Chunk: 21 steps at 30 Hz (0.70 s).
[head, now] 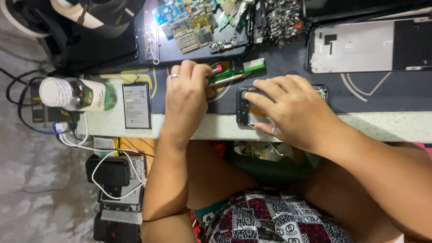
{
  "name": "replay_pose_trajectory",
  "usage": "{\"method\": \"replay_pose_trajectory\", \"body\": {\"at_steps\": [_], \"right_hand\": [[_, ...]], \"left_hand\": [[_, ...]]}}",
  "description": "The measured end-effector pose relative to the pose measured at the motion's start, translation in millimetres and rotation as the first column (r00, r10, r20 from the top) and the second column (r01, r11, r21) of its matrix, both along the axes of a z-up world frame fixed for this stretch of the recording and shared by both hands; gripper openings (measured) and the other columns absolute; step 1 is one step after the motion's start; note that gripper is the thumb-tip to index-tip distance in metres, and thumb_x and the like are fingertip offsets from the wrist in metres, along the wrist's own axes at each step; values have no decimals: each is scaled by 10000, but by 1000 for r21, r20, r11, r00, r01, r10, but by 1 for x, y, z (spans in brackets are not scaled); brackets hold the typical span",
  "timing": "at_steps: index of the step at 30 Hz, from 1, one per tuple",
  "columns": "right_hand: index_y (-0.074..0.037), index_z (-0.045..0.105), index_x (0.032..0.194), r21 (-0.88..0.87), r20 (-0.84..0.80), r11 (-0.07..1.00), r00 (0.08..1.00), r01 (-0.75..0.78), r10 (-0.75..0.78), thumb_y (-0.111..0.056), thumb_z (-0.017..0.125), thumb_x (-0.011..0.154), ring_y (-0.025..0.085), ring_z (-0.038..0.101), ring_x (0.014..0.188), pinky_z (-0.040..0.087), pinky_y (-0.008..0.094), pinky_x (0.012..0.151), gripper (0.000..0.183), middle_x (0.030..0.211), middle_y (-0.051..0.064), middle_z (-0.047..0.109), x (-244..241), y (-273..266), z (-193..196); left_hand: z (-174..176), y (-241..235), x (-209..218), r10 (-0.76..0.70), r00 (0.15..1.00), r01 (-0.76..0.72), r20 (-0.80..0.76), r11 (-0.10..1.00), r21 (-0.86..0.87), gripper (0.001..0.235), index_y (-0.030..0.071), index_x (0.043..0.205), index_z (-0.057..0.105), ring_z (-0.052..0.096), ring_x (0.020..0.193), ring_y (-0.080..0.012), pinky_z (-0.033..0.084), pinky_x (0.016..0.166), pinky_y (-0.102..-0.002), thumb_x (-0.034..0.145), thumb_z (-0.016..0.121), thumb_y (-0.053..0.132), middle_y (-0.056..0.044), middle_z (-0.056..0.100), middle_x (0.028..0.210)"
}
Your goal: The person disassembles a smartphone, removes the battery, and uses a screwdriver to unscrew and remove the camera module from the phone frame. They then place the removed camera module on the workbench.
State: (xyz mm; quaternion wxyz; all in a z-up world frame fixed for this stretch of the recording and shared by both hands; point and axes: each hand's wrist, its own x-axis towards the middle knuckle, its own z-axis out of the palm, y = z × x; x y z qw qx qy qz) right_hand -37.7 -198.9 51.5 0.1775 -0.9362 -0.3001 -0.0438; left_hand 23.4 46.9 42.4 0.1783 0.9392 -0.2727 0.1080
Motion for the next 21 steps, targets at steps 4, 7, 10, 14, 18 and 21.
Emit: {"method": "replay_pose_trajectory", "body": {"at_steps": [4,7,10,14,18,21], "right_hand": [[-105,621,1312,15,5,1000,1000,-12,12,-347,806,738,324,563,1193,447,485,1009,649,1353,122,595,0,-1,-6],[-104,607,1337,32,16,999,999,-36,35,-347,795,748,345,523,1249,422,521,1053,663,1416,147,561,1,-2,-12],[-109,582,1375,42,14,997,998,-67,67,-342,765,776,362,473,1334,376,566,1115,669,1461,141,533,4,-1,-18],[-117,548,1426,75,-5,994,997,-76,76,-372,737,792,373,443,1364,335,599,1143,709,1496,156,499,9,2,-22],[-111,530,1447,59,-5,995,997,-82,82,-386,732,790,377,436,1362,336,603,1144,740,1504,166,486,9,2,-24],[-124,530,1448,46,12,995,996,-85,85,-388,723,801,375,430,1369,339,602,1144,725,1503,166,486,8,1,-24]], "left_hand": [[2,-1,0,-22,999,21,39,999,25,393,59,1199,635,562,1020,-333,447,872,-442,816,703,0,-124,599,1084],[3,-1,2,-44,998,41,43,997,71,365,68,1178,639,570,1024,-327,447,870,-441,826,696,-5,-114,606,1087],[3,1,3,-50,999,49,3,997,65,317,74,1130,638,574,1007,-329,450,859,-445,823,703,28,-105,608,1070],[2,-2,5,-40,999,42,-18,991,125,227,91,1058,627,588,1006,-319,456,835,-441,853,694,22,-92,600,1043],[-2,-3,4,-47,998,43,29,991,125,278,71,1108,624,580,982,-338,459,826,-453,844,670,-1,-127,588,1036],[-4,-3,6,-57,998,52,32,989,136,330,52,1156,617,575,978,-353,471,844,-454,841,634,-46,-158,576,1039]]}}
